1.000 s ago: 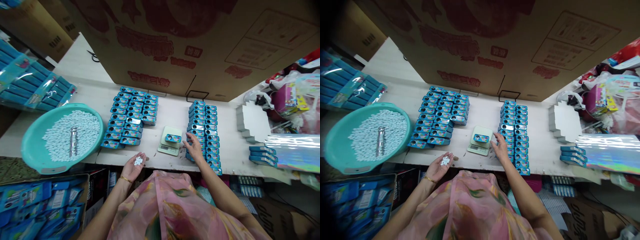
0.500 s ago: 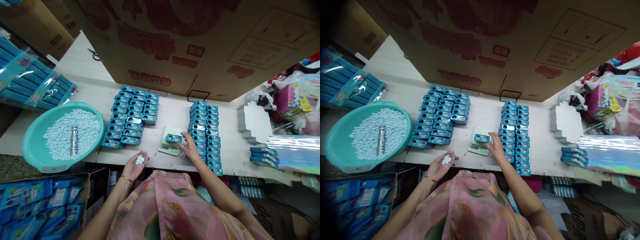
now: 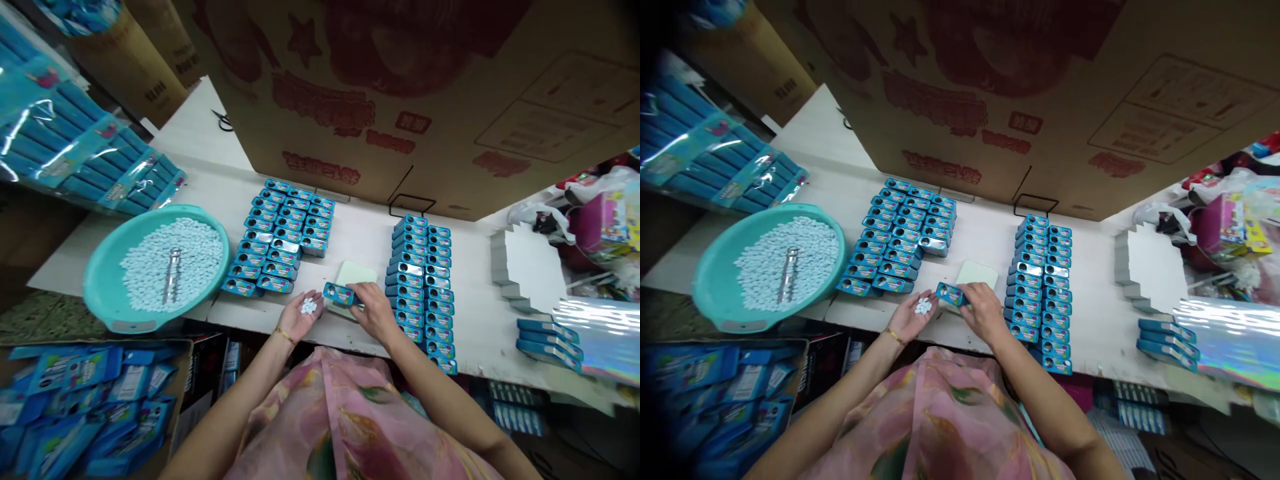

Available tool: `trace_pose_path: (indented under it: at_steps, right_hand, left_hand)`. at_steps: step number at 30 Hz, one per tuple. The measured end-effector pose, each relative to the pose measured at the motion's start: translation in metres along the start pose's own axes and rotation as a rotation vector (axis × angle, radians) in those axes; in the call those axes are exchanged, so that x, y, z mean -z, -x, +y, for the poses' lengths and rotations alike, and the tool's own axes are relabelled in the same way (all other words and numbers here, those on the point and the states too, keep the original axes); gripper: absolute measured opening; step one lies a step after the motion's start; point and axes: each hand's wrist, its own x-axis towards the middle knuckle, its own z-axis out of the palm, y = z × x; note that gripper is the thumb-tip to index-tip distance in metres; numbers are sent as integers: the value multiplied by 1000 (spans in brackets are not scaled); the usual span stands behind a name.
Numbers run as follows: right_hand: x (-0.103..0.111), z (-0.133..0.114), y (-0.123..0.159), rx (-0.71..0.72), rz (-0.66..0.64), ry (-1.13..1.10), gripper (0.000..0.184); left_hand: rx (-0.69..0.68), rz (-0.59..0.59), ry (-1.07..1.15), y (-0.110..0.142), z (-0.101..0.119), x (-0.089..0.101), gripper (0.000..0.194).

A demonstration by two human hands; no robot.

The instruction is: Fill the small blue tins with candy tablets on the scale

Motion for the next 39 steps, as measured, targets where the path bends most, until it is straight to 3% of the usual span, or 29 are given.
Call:
trace_pose_path:
  at_steps: [5, 11, 15, 21, 26, 30, 34, 39]
  right_hand:
    - [8, -20, -3, 106, -112, 261, 39]
    - [10, -16, 0, 94, -110, 303, 41]
    - [12, -13, 4, 64, -98, 206, 41]
    - [-2, 18, 9, -94, 39, -203, 32]
    - [-29, 44, 8, -309, 190, -574, 25]
    - [-39, 60, 12, -377, 202, -685, 28]
    - [-26, 61, 21, -361, 178, -603, 46]
    - [1, 57, 27, -405, 318, -536, 50]
  left_hand:
    - [4, -40, -39, -9, -4, -26, 18]
    - [14, -52, -33, -11, -10, -27, 17]
    - [33, -57, -51, -11, -10, -27, 17]
    - [21, -46, -17, -9, -8, -27, 15]
    - [17, 4, -13, -5, 0, -15, 12]
    - [-10, 68, 2, 2, 5, 3, 13]
    - [-27, 110, 18, 14, 6, 22, 15]
    - [-62, 182, 32, 27, 11, 43, 18]
